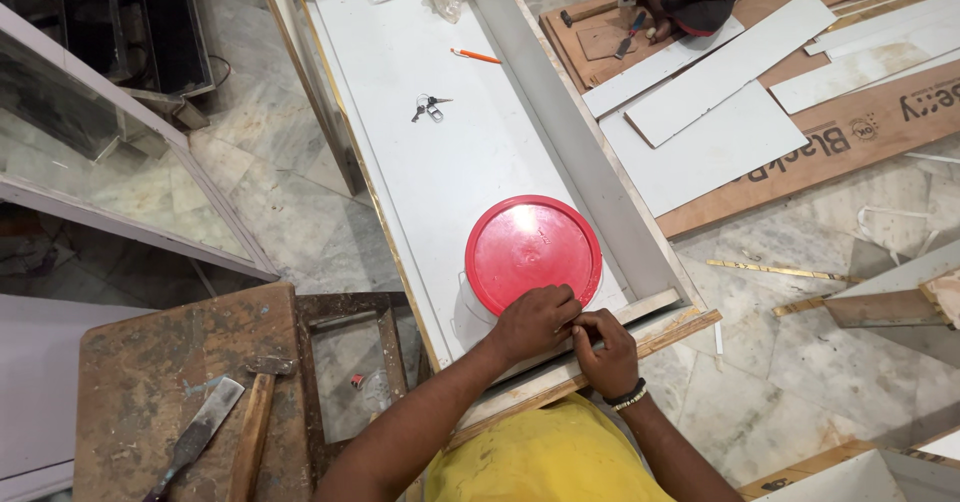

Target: The person sits on the floor and uses a hammer and chisel to work on wooden pieces. They then stand and fit a wooden strip into a white cabinet frame, tapping it into place with the hammer. The person also handles a red-lidded bucket and a plastic bag on the cabinet surface.

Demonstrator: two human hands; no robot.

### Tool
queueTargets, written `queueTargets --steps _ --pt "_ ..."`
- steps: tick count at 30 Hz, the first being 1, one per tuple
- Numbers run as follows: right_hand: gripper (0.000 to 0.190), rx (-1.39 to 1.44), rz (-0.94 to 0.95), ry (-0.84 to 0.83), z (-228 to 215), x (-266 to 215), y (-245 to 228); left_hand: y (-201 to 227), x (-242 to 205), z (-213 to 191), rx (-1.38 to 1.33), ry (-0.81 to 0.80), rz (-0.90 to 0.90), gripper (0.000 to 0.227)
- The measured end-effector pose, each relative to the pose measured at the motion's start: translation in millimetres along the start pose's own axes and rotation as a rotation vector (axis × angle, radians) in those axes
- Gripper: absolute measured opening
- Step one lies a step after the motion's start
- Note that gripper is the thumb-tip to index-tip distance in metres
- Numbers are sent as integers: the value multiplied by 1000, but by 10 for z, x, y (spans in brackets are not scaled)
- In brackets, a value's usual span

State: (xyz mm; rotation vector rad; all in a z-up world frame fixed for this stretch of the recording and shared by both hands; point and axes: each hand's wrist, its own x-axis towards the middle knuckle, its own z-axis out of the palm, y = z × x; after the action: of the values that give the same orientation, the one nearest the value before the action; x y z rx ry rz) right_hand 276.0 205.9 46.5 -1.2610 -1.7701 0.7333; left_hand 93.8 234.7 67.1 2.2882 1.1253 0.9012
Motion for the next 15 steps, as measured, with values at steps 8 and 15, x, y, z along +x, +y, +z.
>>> queueTargets --steps 8,15 --pt "7 -2 -3 20 -15 -8 -8 -7 -10 27 29 4 -3 22" --pt "7 11 -17 9 -41 4 -30 31 -76 19 1 53 -67 18"
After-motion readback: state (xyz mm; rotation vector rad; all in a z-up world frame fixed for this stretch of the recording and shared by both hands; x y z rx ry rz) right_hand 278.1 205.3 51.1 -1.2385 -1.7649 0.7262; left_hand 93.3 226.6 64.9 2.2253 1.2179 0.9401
